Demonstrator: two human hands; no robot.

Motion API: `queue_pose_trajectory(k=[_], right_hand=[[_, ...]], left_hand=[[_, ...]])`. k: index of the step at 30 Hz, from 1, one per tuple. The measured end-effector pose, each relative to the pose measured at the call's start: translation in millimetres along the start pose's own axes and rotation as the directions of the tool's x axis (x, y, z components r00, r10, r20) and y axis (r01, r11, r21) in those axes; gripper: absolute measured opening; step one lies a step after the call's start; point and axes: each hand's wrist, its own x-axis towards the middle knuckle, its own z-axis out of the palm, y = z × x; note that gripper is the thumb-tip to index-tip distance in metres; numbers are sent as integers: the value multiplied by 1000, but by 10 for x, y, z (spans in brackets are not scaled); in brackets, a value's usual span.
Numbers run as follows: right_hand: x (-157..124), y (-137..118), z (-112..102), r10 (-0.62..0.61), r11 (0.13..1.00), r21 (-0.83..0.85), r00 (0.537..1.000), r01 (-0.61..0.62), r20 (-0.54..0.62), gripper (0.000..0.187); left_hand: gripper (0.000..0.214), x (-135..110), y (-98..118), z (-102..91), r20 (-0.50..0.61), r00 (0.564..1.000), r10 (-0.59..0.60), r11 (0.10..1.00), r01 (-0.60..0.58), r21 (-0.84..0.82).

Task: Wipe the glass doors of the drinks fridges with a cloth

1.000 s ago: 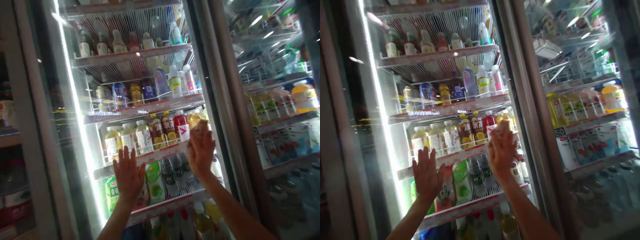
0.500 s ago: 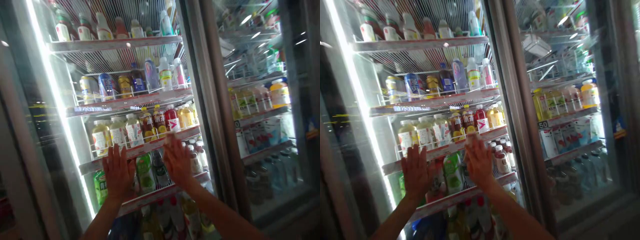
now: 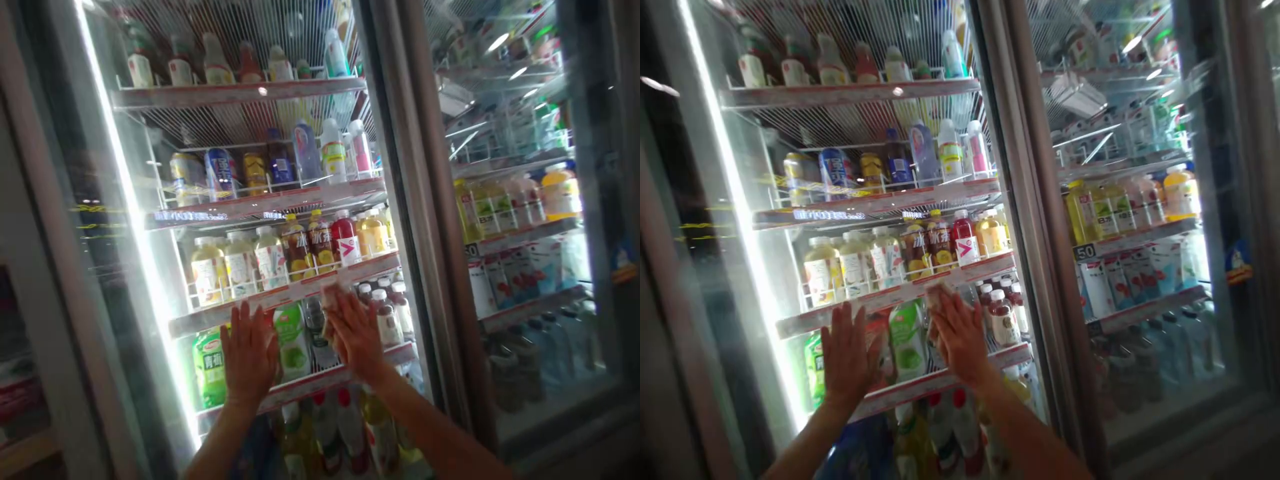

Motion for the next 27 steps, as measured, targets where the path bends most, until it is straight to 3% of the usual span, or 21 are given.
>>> queue_pose_trajectory(k=[6,8,12,17,20,23,25,27], right_hand=[[-92,433,-138,256,953,-141,962,-267,-90,45],[-137,351,-109,229,966,-114,972,-233,-45,48],[-280,262,-92,56,997,-48,998,-55,16,49],[-528,601,-289,237,942,-223,967,-253,-94,53],[-714,361,-281,218,962,-170,976,-215,-2,56],[-807,15,-195,26,1000,-16,992,-24,123,53],[-771,-13,-172,-31,999,27,992,28,126,50],[-691,108,-179,47,999,-27,996,-45,70,50]], left_hand=[[69,-94,74,8,17,999,-34,999,34,6],[69,-111,92,14,3,999,-42,999,42,6],[70,-149,79,-6,37,999,-26,1000,26,-4],[71,-247,131,13,44,999,-22,1000,22,-4],[71,-297,184,45,30,998,-54,998,54,-9],[71,-335,184,39,38,998,-58,998,59,-31],[71,-367,171,13,63,997,-35,998,38,-43],[71,-412,176,-13,91,996,-14,999,17,-31]])
